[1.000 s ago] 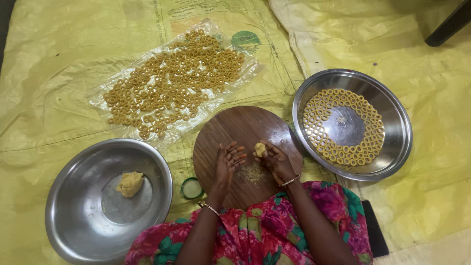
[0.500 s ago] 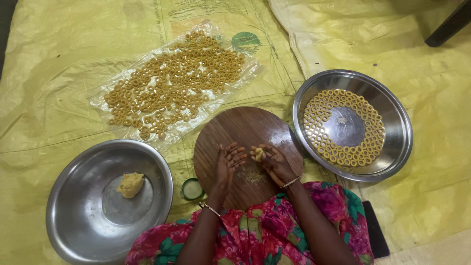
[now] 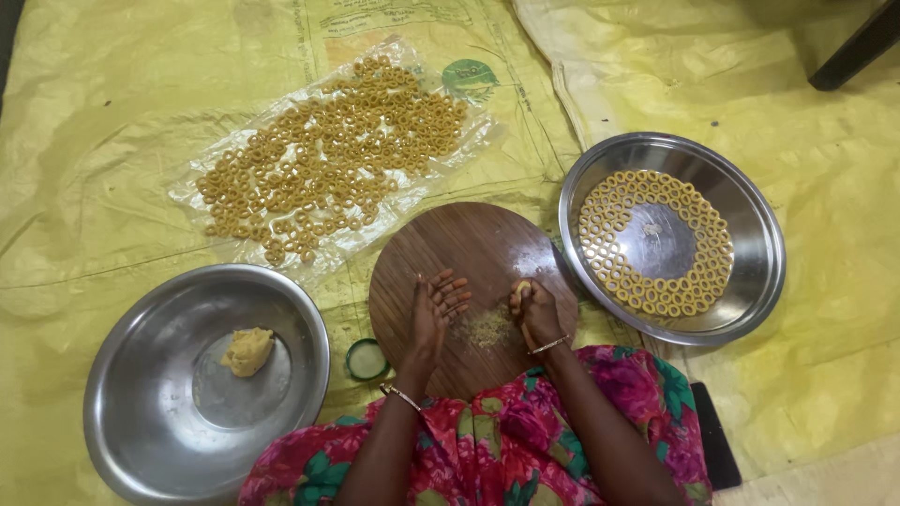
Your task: The person sits on the floor and shapes small pieces of dough into thin strips, then forms them into rings by hand. The finished rings are placed into a metal tray, while additional dough is kept in a separate bowl.
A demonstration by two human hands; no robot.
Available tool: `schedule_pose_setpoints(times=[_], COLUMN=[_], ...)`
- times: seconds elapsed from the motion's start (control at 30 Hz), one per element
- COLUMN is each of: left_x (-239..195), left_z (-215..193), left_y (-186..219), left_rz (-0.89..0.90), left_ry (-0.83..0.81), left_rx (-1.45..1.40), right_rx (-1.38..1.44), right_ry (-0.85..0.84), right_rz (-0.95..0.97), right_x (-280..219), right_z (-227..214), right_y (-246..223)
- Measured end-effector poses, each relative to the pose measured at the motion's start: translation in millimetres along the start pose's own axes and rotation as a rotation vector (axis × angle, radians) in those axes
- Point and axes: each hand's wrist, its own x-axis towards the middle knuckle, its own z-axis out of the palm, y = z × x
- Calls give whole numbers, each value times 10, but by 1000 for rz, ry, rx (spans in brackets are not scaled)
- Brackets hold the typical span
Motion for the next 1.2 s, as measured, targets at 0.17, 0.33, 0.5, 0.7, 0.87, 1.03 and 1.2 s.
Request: schedule_pose_setpoints(times=[0.17, 0.33, 0.5, 0.7, 0.87, 1.03, 1.2], left_x=[112, 266, 462, 665, 627, 553, 266], left_z=[-126, -459, -773, -881, -920, -745, -576], left_y=[-150, -395, -734, -966, -999, -799, -595], left_rz=[35, 35, 22, 53, 17, -20, 48], left_ry=[31, 389, 556, 598, 566, 610, 609], left_rx=[31, 168, 53, 101, 44, 141, 236], right_rx=[-798, -1601, -1711, -1765, -1821, -1902, -1718], right_ry=[-39, -262, -241, -191, -87, -90, -353], right_rz=[-398, -473, -439, -439, -456, -398, -414], right_x=[-192, -536, -665, 530, 1310, 919, -212], right_z=[210, 428, 451, 762, 1057, 988, 480], right_y=[-348, -530, -301, -334, -652, -517, -297])
